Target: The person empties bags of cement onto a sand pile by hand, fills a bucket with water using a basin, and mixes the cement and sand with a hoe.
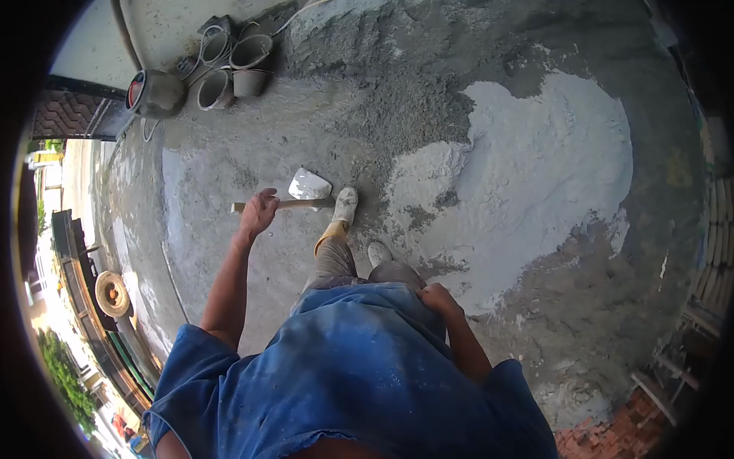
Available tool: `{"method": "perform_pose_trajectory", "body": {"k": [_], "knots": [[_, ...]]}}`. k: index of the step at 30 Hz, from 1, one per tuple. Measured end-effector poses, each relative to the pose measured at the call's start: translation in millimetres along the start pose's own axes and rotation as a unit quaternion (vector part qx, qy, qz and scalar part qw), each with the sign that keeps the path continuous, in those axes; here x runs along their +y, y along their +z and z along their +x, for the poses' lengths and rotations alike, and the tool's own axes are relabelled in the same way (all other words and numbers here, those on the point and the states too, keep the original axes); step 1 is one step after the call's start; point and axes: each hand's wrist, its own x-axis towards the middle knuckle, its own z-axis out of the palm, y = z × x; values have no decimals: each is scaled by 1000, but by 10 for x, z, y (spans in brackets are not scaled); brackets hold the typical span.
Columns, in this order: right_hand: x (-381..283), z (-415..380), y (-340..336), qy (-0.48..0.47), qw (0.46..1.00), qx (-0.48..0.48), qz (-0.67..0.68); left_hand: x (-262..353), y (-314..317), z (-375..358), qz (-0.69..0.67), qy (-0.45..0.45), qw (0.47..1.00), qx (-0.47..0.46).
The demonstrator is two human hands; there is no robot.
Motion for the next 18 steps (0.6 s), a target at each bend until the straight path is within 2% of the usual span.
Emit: {"method": "perform_pose_trajectory", "body": {"k": [2,4,7,9,11,12,13,16,18], "knots": [[-14,13,80,-75,993,66,67,-112,-102,398,225,-26,971,-82],[-214,-89,117,-44,985,103,130,-107,-131,631,379,-70,902,-195],[-466,-214,187,-6,966,160,205,-478,-87,886,369,-137,835,-385],[-632,-179,156,6,952,194,237,-490,-114,856,409,-117,812,-400],[-768,-175,212,23,941,206,267,-768,-1,914,406,-162,807,-398],[-828,-153,228,29,938,209,276,-757,-56,960,383,-173,783,-458],[-878,-134,230,33,939,215,264,-708,-88,953,391,-147,786,-456],[-977,-75,376,45,934,229,269,-531,-208,1054,364,-160,794,-460],[-1076,-76,494,54,924,243,291,-391,-252,1252,324,-176,819,-439]]}}
